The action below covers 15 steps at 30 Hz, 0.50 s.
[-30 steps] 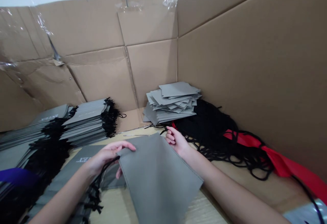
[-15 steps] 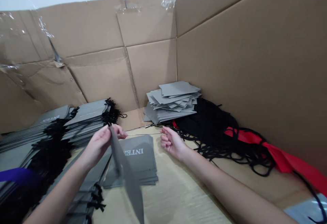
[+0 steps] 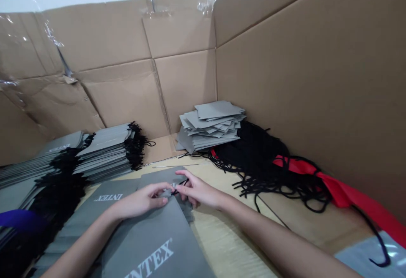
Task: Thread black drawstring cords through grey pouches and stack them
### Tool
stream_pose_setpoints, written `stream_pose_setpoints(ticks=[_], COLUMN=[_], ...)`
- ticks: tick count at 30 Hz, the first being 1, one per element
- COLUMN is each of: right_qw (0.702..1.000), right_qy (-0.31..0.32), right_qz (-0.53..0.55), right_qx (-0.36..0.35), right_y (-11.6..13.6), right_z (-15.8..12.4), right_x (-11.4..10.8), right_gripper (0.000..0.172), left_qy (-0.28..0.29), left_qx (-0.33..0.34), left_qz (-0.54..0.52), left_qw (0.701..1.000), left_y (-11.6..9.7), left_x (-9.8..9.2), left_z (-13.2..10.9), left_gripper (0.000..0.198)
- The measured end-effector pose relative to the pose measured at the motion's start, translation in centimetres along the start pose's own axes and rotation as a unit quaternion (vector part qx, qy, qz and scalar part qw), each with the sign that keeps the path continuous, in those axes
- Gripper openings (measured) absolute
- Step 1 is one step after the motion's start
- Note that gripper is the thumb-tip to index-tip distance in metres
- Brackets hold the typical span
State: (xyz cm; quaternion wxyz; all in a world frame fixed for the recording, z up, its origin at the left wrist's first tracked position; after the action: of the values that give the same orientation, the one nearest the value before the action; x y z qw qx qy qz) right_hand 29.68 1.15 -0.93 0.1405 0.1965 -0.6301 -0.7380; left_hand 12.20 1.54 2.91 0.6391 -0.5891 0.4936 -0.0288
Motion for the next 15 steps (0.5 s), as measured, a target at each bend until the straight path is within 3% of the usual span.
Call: stream_pose_setpoints(ticks=[4,9,11,15], right_qw=[0.998,0.985,0.986,0.990], right_qy=[0.034,0.047,0.074,0.128], right_qz=[-0.050,-0.129,-0.117,-0.041], right_qx=[-0.022,-0.102,-0.088,-0.036], right_y=[-0.1,0.6,0.5,0.0], right_z=[0.1,-0.1,-0.1,-0.1], right_x=[-0.4,-0.4,-0.3,-0.2], right_gripper=[0.036,0.034,0.033,0.035], left_qy=[-0.001,-0.031,-0.025,-0.017], left_qx=[-0.037,-0.049,-0.035,-0.001], left_qz=[0.022,-0.026,-0.047,-0.063], left_qw=[0.999,0.998,0.998,0.998], left_y=[0.6,0.4,0.0,-0.4], left_x=[0.2,0.3,0.3,0.3], left_z=[0.2,0.6,0.5,0.4], left_gripper=[0.025,0.015,0.011,0.033])
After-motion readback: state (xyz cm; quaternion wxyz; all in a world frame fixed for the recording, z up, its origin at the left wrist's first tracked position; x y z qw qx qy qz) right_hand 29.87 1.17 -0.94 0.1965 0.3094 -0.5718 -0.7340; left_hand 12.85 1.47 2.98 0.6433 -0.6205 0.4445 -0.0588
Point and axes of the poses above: each hand's wrist, its own z-axis towards the middle knuckle, its own x-axis out of the palm, y = z × x, the point moved 3 cm from there along z, towards the middle knuckle, and after that the axes turned 7 degrees about -x, right-handed, at the moved point
